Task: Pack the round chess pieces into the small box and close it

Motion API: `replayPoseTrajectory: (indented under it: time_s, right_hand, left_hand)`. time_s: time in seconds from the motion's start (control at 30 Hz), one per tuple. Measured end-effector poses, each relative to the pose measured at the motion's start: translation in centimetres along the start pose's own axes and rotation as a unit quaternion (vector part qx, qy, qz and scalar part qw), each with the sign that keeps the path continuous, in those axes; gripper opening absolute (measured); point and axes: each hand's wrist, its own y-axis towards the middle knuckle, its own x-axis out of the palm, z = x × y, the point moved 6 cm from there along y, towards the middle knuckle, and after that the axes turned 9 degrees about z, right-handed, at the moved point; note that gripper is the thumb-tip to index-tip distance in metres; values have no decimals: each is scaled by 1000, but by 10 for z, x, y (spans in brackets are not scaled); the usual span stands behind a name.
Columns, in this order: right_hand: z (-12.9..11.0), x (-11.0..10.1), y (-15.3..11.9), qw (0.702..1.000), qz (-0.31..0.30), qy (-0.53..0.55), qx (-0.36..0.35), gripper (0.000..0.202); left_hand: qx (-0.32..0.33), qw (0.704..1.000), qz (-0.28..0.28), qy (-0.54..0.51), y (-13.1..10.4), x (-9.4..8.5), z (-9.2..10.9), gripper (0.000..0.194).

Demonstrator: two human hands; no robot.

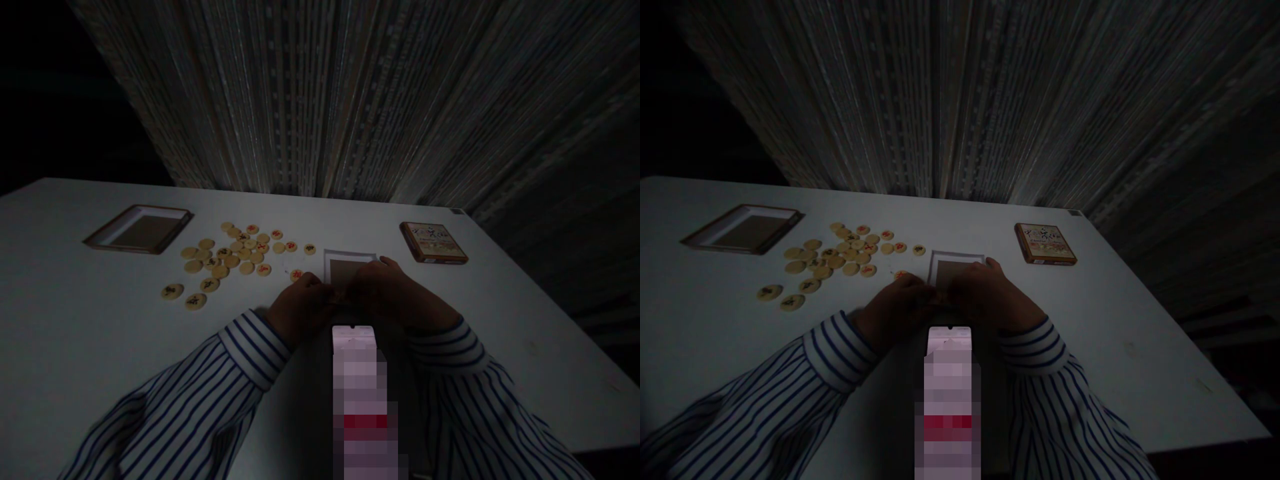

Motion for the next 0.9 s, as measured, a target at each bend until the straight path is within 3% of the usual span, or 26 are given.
replayPoseTrajectory:
  time_s: [0.4,0.53,0.73,0.9]
  right_hand:
    - [-3,-11,2,998,39,54,8,9]
    - [4,-19,3,994,103,41,21,12]
    - [33,-30,-4,961,235,32,142,23]
    - [48,-21,-8,953,208,6,220,28]
  left_hand:
    - [-5,1000,12,-20,-1,2,-5,27]
    - [2,1000,22,-20,-2,0,-4,31]
    - [-16,999,28,-4,-2,-6,-6,43]
    - [-12,999,34,-5,-2,-9,-6,46]
